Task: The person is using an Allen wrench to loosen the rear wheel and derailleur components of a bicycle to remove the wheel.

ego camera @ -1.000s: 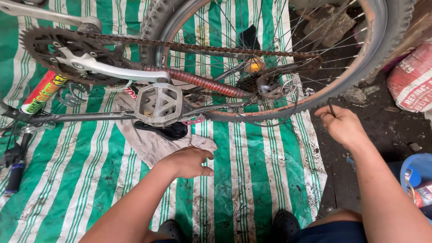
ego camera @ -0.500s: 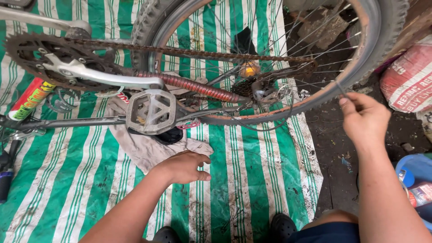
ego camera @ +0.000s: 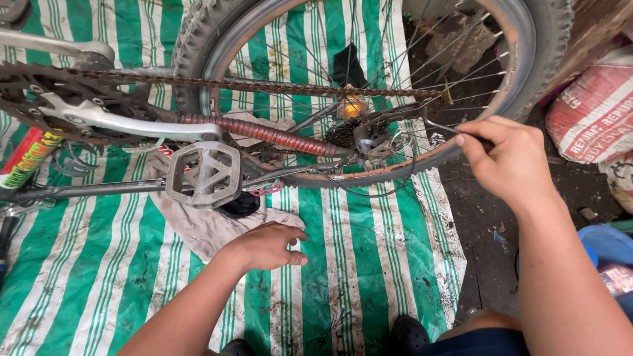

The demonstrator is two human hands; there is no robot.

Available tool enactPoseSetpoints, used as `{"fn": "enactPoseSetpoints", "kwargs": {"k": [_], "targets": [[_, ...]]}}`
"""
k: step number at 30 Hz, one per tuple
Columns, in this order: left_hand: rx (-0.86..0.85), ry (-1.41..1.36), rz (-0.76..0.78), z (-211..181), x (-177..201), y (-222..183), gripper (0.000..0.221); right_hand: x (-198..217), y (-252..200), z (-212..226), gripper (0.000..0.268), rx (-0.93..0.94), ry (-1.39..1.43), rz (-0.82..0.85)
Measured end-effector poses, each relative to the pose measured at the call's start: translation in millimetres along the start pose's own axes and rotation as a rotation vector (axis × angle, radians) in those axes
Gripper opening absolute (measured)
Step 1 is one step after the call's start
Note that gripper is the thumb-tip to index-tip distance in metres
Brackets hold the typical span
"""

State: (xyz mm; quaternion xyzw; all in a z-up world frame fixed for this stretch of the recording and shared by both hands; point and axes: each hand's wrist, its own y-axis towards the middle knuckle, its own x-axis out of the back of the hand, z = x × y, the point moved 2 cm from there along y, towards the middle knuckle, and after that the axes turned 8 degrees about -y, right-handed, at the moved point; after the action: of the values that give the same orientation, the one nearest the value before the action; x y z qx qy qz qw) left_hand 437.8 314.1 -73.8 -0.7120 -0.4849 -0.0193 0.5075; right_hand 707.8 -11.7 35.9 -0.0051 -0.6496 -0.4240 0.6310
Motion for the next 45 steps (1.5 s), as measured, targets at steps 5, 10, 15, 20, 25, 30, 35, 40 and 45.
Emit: {"fn": "enactPoseSetpoints", "kwargs": {"k": [5,10,15,20,25,30,35,40,45], "targets": [[0.005,-0.010,-0.011,3.7,-0.5,3.6,0.074,-3.9,37.1,7.6,0.020,0.154,-0.161,0.104],[0.014,-0.003,-0.026,2.9,-2.5,5.1,0.078,-5.8,53.9,22.5,0.027,0.297,-0.290,0.149],[-0.182,0.092,-0.109,-11.8,-0.5,-4.7,0.078,-3.7,52.1,51.8,0.020,0.229,-0.253,0.107],[-0.066,0.054,-0.013,-9.2,-0.9,-20.5,0.080,-32.9,6.6,21.7,0.011,0.048,-0.104,0.023],[-0.088,0.052,-0.017,7.2,-5.4,-12.4,0.081,-48.4,-37.4,-36.1,0.010,-0.152,0.009,-0.008],[-0.063,0.042,0.002,-0.5,-4.5,-17.8,0.079,-52.7,-53.5,-84.8,0.006,-0.526,0.348,-0.117],[-0.083,0.061,0.001,-4.8,-8.6,-14.9,0.078,-55.2,-59.0,-85.9,0.008,-0.586,0.272,-0.115],[-0.073,0.071,-0.011,-6.0,-10.5,-13.9,0.077,-46.7,-58.5,-63.3,0.010,-0.596,0.215,-0.012],[-0.051,0.053,-0.004,-8.3,-12.2,-17.5,0.076,-48.4,-61.6,-63.6,0.017,-0.627,0.163,0.049]]}}
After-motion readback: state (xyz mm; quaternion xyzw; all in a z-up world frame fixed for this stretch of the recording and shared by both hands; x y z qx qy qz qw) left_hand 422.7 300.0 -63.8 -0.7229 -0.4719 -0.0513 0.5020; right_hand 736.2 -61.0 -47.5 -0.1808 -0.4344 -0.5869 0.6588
